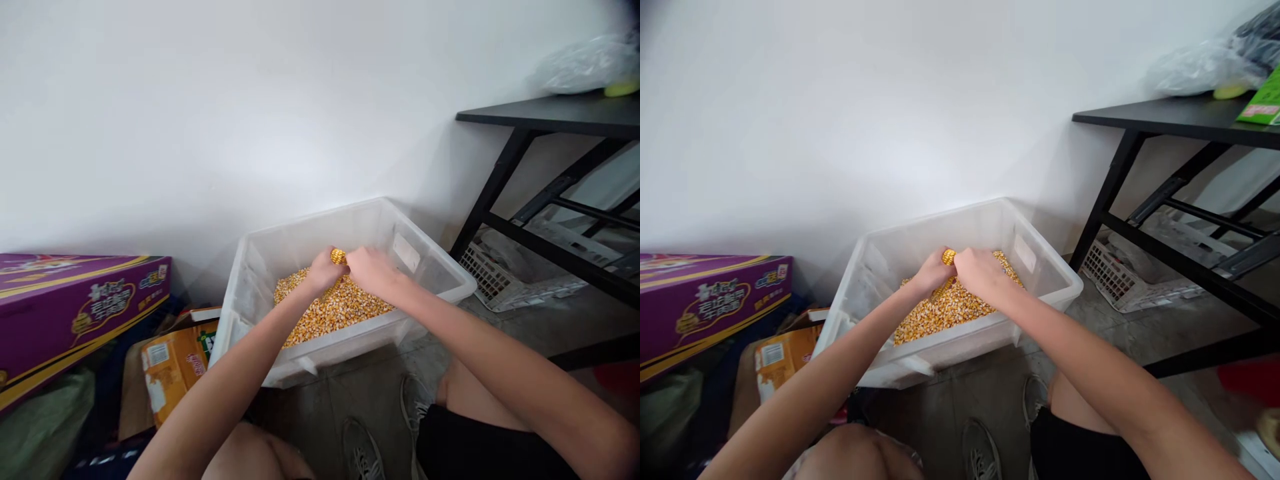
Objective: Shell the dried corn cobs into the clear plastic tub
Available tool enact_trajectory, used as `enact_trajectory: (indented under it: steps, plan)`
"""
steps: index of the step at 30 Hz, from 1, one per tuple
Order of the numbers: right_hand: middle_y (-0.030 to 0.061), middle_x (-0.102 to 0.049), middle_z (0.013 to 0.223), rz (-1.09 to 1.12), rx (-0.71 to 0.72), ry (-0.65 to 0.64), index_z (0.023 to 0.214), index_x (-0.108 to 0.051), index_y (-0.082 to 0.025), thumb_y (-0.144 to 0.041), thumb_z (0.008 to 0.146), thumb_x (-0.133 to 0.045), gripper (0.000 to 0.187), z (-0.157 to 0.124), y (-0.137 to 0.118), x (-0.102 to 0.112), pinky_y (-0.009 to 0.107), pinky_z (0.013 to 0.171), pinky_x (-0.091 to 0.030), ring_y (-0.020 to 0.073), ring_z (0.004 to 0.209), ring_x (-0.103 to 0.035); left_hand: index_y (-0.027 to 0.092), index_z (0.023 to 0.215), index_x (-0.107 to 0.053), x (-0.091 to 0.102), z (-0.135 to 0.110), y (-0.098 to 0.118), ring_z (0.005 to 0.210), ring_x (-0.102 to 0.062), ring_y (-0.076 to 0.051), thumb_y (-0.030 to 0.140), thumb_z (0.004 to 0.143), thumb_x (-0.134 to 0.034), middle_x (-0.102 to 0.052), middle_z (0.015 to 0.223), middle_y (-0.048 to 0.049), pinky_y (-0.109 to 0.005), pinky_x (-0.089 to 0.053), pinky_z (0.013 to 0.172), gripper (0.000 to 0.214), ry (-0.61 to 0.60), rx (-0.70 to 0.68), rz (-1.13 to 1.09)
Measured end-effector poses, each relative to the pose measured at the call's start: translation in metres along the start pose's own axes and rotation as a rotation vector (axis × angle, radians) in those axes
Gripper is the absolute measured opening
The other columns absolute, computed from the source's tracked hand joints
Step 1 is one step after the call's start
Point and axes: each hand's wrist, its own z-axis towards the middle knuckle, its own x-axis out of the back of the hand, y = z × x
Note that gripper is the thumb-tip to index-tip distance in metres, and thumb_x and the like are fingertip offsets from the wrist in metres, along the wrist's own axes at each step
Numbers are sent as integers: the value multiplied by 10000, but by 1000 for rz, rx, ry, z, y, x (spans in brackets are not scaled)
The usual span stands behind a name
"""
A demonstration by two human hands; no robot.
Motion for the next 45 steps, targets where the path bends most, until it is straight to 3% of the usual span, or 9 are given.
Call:
enact_trajectory:
  steps: [4, 9, 17, 23, 29, 37, 45]
  plan:
    - [169, -705, 894, 75, -46, -44, 962, -685, -138, -223, 840, -498, 239, 9, 7, -11, 296, 668, -464, 262, 829, -674, 161, 711, -494, -6, 1, -3, 419, -480, -96, 89, 608, -573, -497, 512, 35, -207, -377, 410, 148, -128, 121, -241]
    - [128, -716, 857, 234, -53, -167, 889, -697, -164, -231, 819, -501, 219, 19, 20, -20, 254, 574, -383, 207, 732, -656, 154, 726, -533, 1, 8, -12, 420, -499, -108, 83, 567, -621, -536, 520, 27, -212, -384, 393, 195, -212, 176, -215]
    - [160, -706, 907, 173, -151, -187, 928, -702, -135, -244, 834, -478, 266, 24, 32, -23, 267, 575, -337, 220, 773, -636, 158, 822, -535, 8, 19, -34, 471, -532, -114, 163, 575, -707, -559, 574, 20, -196, -371, 399, 301, -153, 134, -78]
    - [96, -699, 880, 195, 66, -140, 911, -669, -182, -288, 922, -395, 294, 18, 39, -13, 251, 560, -293, 165, 701, -593, 164, 919, -535, 13, 20, -29, 485, -532, -104, 175, 538, -761, -565, 616, 29, -193, -387, 433, 442, -104, 151, -7]
    - [106, -698, 905, 116, 99, -184, 930, -670, -189, -270, 908, -434, 250, 14, 34, -13, 253, 602, -341, 187, 752, -631, 154, 956, -543, 8, 17, -19, 498, -527, -99, 166, 556, -747, -564, 612, 26, -186, -379, 442, 449, -82, 141, -11]
    - [163, -691, 915, -30, 101, -143, 955, -676, -141, -249, 874, -493, 227, 7, 16, -4, 291, 685, -414, 249, 842, -660, 173, 897, -518, -1, 11, -19, 488, -528, -98, 127, 562, -671, -556, 621, 31, -176, -368, 405, 371, -115, 100, -58]
    - [103, -702, 874, 231, 7, -149, 888, -679, -174, -232, 860, -462, 227, 22, 29, -22, 246, 568, -319, 172, 720, -611, 154, 801, -529, 1, 9, -12, 487, -540, -124, 96, 567, -639, -559, 593, 9, -227, -428, 410, 265, -178, 162, -248]
